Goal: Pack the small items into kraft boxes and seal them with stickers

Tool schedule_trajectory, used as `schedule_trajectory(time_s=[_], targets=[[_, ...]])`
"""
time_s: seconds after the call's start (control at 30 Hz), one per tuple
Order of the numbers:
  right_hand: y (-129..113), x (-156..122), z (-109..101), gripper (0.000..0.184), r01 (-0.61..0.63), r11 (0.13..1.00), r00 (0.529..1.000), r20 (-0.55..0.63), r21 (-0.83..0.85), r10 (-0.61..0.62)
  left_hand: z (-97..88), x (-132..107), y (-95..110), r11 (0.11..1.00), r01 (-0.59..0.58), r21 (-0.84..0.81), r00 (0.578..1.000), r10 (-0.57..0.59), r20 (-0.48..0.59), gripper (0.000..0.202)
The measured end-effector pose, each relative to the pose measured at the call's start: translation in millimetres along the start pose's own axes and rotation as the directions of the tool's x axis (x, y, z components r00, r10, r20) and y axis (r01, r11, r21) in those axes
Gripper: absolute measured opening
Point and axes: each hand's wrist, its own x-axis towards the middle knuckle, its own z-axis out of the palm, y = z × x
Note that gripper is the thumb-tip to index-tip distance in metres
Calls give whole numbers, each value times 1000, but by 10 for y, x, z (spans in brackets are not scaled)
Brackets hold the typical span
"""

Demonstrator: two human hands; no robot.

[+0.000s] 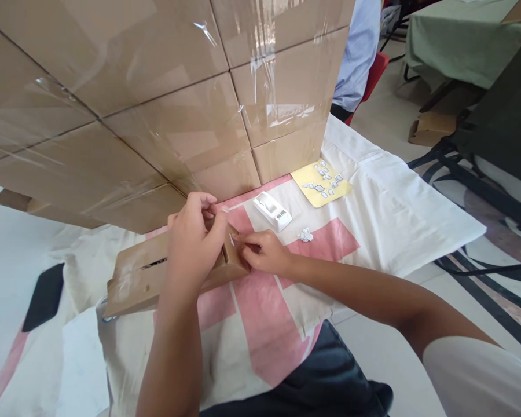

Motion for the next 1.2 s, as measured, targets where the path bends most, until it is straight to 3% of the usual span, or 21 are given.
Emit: schedule_trajectory(time_s=[0.07,0.2,0.33,0.43,0.57,0.63,0.83,0.97,1.07,1.13,1.2], targets=[[-16,6,-7,35,-26,1000,1000,5,3,26,2,-1,-5,1000,-5,6,1000,5,5,15],[-15,28,-19,35,53,998,999,3,38,-53,3,-9,1,1000,-20,2,1000,20,8,12],[49,78,-67,20,-24,997,999,45,-75,28,3,-12,11,999,-40,-29,999,41,12,9],[57,122,-150,27,28,997,999,41,-74,-25,7,-12,2,997,-67,-40,998,67,-11,6],[-36,192,-230,86,229,973,938,257,41,-232,-6,3,-30,990,-116,-83,993,113,-38,5],[-91,243,-214,111,243,970,908,346,19,-235,-24,15,-51,986,-122,-111,992,120,-31,3],[-301,345,-65,133,75,995,922,376,62,-93,-86,-7,-57,972,-104,-210,995,104,-14,2],[-514,45,-176,135,-61,998,972,227,7,58,-285,-166,63,960,-185,-208,983,179,-46,2],[-643,-450,-551,127,-160,980,987,-48,-115,155,-528,-354,184,927,-283,-245,958,260,-122,6],[-725,-839,-918,119,-203,958,945,-298,-201,138,-673,-467,257,894,-335,-298,941,303,-149,8],[-820,-1199,-1305,112,-253,935,854,-511,-250,94,-769,-545,319,855,-408,-321,911,355,-211,9]])
